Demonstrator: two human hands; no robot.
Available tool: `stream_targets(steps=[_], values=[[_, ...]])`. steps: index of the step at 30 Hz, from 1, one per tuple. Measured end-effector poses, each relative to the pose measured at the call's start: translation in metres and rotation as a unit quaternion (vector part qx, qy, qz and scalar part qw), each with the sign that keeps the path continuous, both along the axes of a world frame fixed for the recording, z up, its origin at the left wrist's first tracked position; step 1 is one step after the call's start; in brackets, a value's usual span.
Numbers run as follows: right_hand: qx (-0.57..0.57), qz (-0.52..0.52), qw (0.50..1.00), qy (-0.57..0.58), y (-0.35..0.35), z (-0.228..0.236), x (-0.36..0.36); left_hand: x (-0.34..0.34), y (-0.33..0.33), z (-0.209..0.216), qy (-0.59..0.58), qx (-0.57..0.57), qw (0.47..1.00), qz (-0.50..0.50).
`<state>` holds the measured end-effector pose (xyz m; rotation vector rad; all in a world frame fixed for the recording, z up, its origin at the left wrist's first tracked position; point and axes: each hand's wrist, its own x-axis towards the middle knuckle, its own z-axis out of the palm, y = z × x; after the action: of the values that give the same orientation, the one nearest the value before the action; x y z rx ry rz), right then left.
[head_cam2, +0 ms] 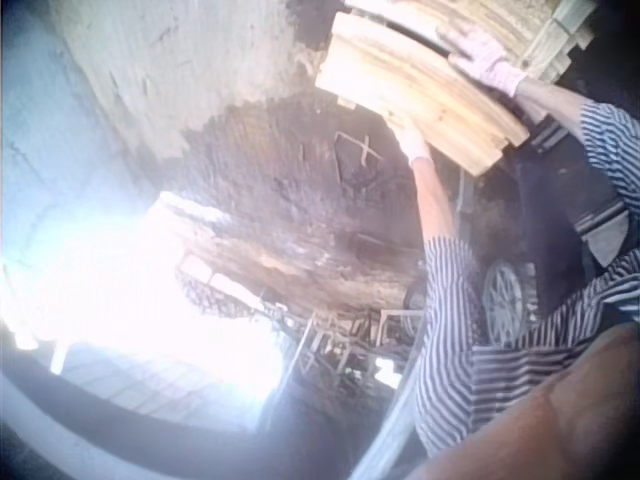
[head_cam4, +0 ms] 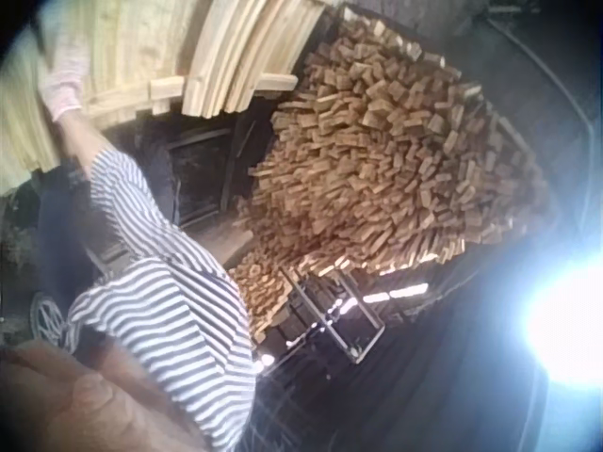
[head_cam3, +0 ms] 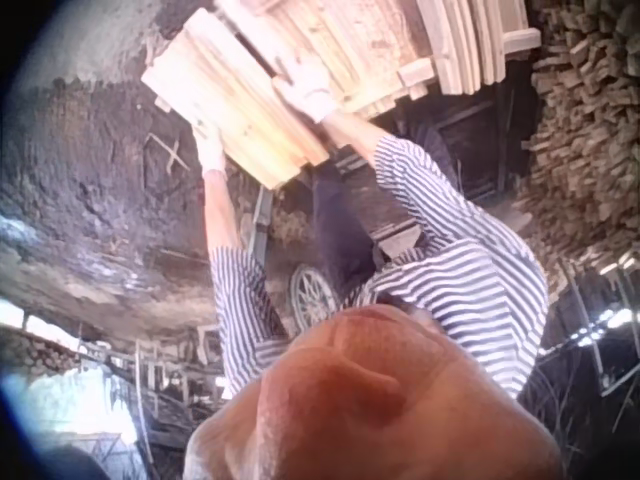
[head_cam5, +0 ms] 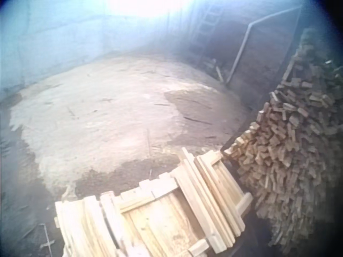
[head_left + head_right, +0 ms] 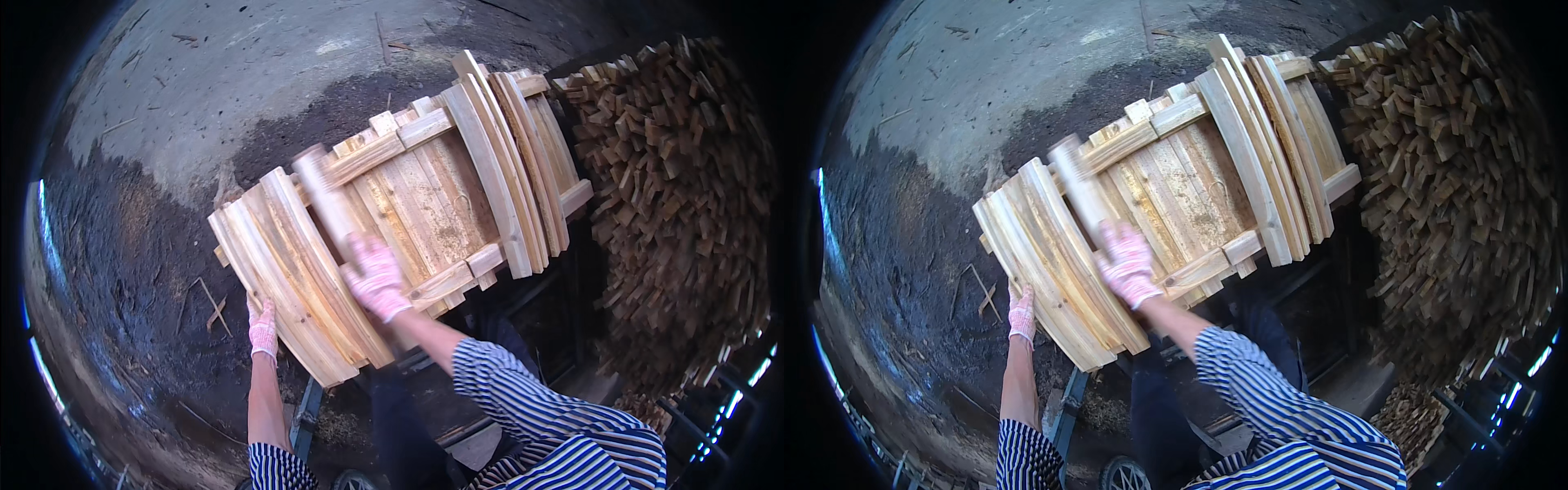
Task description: The person repeatedly picks up wooden planks from a large pile and places them onto a wooden pallet on the floor. The person wears pink gloves and a striped shirt while organizing the planks into a neat stack.
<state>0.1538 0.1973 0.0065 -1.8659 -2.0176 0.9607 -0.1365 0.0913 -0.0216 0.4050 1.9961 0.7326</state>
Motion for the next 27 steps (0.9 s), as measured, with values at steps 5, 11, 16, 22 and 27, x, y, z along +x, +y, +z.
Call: stream_targets(steps=[5, 11, 16, 22, 27], values=[[-0.087, 0.064, 0.993, 0.043, 0.02, 0.023, 0.012, -0.011, -0.025, -0.009, -0.038, -0.012, 0.998, 0.039], [0.13, -0.066, 0.824, -0.548, 0.14, -0.004, 0.209, -0.012, -0.018, -0.019, -0.018, -0.008, 1.0, 0.009], [0.138, -0.055, 0.89, -0.431, 0.158, 0.003, 0.239, -0.018, -0.023, -0.018, -0.018, -0.029, 0.999, 0.012], [0.126, -0.053, 0.953, -0.269, 0.124, 0.041, 0.185, -0.014, -0.016, -0.012, -0.022, -0.034, 0.999, -0.004], [-0.107, 0.072, 0.991, -0.036, 0.071, 0.045, 0.043, -0.017, -0.028, -0.012, -0.021, -0.025, 0.999, 0.033]])
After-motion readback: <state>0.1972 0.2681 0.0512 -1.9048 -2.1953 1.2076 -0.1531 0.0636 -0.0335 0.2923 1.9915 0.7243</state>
